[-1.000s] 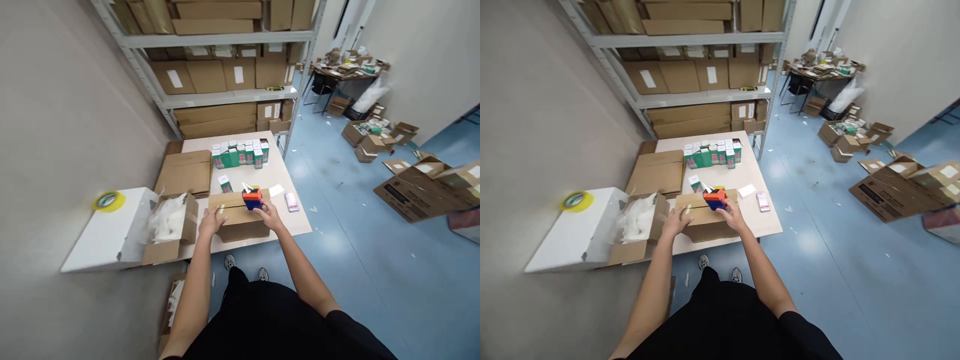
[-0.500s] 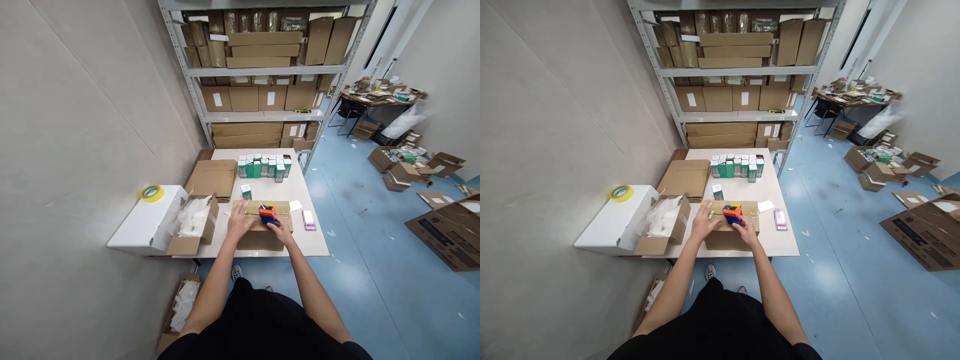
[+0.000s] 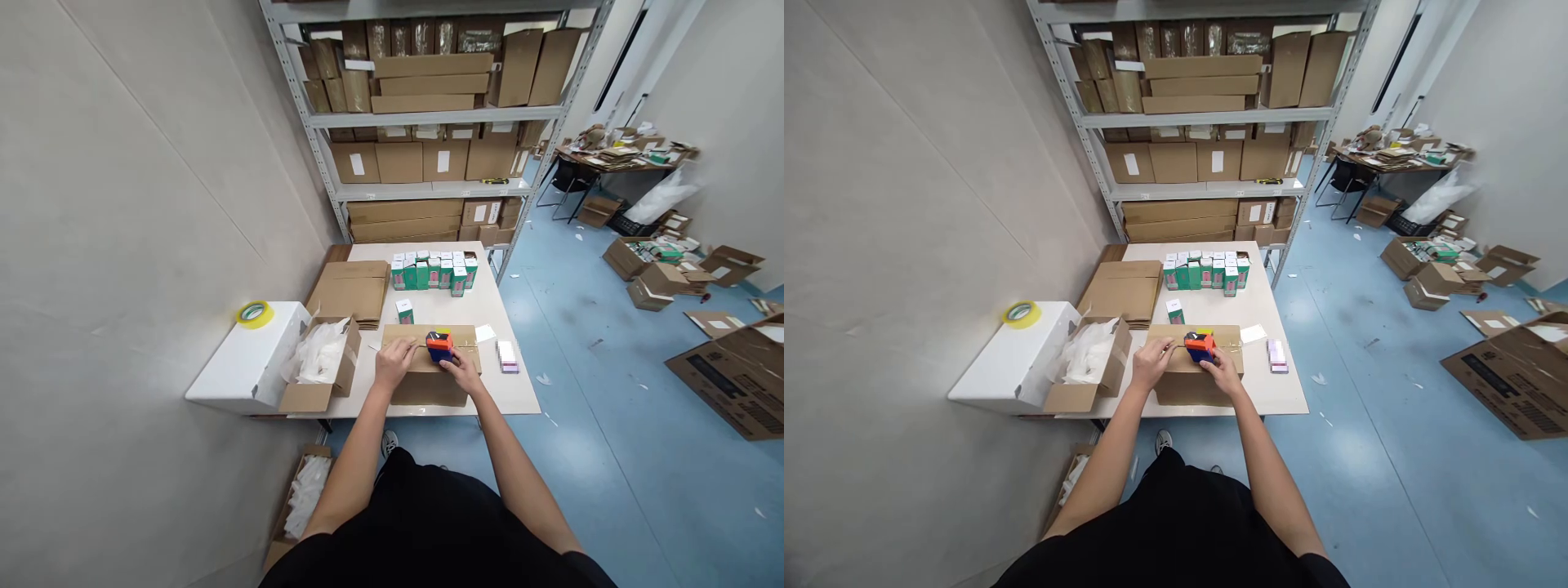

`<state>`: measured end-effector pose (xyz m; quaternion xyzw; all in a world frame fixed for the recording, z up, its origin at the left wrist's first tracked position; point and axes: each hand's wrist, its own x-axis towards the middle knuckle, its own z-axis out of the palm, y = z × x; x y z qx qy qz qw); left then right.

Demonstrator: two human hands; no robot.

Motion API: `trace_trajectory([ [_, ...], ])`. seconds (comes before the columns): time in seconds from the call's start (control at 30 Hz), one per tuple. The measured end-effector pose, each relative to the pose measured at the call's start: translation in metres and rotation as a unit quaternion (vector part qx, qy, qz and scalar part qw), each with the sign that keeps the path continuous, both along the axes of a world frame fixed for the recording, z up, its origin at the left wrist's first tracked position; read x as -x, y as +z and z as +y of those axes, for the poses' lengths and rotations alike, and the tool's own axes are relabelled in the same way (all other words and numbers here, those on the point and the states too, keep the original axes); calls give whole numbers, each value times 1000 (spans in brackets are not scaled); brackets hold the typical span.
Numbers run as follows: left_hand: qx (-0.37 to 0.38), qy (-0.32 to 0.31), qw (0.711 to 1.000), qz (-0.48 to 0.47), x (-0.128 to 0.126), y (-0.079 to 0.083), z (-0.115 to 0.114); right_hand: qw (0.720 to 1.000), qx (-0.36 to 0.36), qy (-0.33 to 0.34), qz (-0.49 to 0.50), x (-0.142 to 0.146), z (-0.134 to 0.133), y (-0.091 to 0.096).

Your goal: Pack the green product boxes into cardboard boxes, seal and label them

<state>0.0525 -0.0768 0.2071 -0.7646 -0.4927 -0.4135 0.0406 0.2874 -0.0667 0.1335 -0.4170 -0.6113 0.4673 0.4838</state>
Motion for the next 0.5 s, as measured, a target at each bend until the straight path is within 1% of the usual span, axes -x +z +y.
trace_trajectory([
  [0.03, 13, -5, 1000, -1, 1, 6, -3, 1000, 3, 0, -3, 0, 0, -1],
  [0.1, 61, -1, 998, -11, 3, 21, -9, 1000, 4, 5, -14, -2, 1, 0],
  [0.2, 156, 36, 987, -26, 6, 45, -16, 999, -9, 13, -41, -7, 5, 4],
  [0.27, 199, 64, 977, -31, 10, 62, -15, 998, -10, 17, -54, -11, 10, 7],
  [0.33, 215, 85, 972, -35, 16, 75, -8, 998, -3, 22, -61, -15, 17, 12],
  [0.4, 218, 101, 970, -41, 24, 85, 3, 997, -2, 34, -64, -18, 26, 17],
  [0.5, 238, 110, 963, -71, 40, 91, 22, 995, -18, 57, -75, -19, 39, 26],
])
